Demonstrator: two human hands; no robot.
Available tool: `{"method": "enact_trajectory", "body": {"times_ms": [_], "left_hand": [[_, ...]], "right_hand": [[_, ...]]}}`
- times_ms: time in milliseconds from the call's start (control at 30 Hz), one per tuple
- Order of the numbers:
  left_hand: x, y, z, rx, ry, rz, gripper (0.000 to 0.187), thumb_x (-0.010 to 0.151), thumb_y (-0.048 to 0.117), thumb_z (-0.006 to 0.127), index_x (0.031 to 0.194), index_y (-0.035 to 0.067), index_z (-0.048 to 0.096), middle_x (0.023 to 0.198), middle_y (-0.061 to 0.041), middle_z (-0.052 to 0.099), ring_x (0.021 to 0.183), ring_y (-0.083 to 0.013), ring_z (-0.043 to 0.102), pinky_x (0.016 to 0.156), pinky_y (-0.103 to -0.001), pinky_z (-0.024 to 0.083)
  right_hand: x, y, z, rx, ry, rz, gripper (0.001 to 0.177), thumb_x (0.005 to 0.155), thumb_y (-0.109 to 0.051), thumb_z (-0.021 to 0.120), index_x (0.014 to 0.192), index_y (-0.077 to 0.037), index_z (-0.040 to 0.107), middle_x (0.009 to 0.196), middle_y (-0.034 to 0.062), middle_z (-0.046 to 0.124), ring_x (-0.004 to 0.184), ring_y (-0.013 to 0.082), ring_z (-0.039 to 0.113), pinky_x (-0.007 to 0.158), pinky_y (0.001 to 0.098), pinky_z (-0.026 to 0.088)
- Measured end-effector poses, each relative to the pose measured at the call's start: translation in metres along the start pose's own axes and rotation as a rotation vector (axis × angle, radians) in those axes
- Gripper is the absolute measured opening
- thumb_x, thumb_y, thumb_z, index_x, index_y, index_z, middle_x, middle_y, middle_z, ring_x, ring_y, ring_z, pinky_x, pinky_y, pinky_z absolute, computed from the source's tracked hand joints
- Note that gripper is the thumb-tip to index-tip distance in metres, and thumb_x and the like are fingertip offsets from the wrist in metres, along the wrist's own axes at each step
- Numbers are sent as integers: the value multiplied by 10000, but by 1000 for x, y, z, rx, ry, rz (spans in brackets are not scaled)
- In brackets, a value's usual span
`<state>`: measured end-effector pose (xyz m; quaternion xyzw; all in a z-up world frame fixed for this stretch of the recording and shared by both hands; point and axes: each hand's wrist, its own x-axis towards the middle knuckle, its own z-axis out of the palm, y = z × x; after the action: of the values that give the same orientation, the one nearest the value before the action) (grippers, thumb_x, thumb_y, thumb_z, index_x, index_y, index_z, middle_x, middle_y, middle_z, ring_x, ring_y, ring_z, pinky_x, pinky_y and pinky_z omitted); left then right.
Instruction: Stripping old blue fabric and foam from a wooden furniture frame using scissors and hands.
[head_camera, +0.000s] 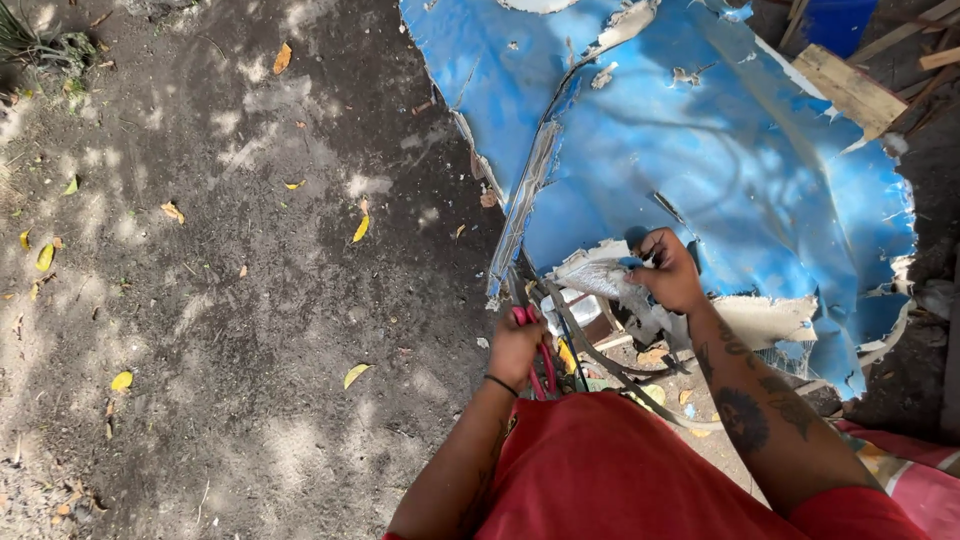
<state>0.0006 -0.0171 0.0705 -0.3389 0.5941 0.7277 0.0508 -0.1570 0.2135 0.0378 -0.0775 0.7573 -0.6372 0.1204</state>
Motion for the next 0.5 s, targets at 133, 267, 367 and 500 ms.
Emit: {"method": "enact_trajectory", "body": {"times_ms": [133, 267, 367, 500], "left_hand": [[20, -7, -24, 139, -18, -61, 239, 812, 83, 594, 1047, 43, 583, 817, -119, 666, 768, -244, 705, 734, -379, 571], [52, -68, -18, 814, -111, -161, 408, 958, 233, 449, 1318, 42, 430, 1220, -279, 654, 1169, -451, 650, 998, -559, 526], [35, -55, 1, 799, -114, -175, 484, 881, 165, 516, 1318, 4, 384, 1285, -333, 534, 1147, -531, 621, 950, -609, 542], [27, -32, 22, 903, -70, -140, 467, 849, 185, 552, 1234, 12, 352, 1328, -329, 460, 1193, -535, 584, 983, -595, 529]], "right_hand": [[6, 17, -3, 50, 40, -34, 500, 685, 84, 876, 1044, -17, 543, 897, 149, 627, 671, 121, 448, 616, 287, 349], [16, 18, -6, 78, 61, -76, 500, 664, 74, 877, 1014, -38, 538, 896, 98, 636, 708, 85, 424, 633, 275, 302], [15, 22, -8, 123, 47, -80, 560, 624, 53, 921, 1011, -54, 530, 924, 102, 643, 758, 76, 470, 667, 250, 338], [11, 14, -5, 78, 48, -61, 545, 635, 43, 915, 1019, -54, 542, 902, 87, 650, 662, 41, 380, 607, 240, 292]]}}
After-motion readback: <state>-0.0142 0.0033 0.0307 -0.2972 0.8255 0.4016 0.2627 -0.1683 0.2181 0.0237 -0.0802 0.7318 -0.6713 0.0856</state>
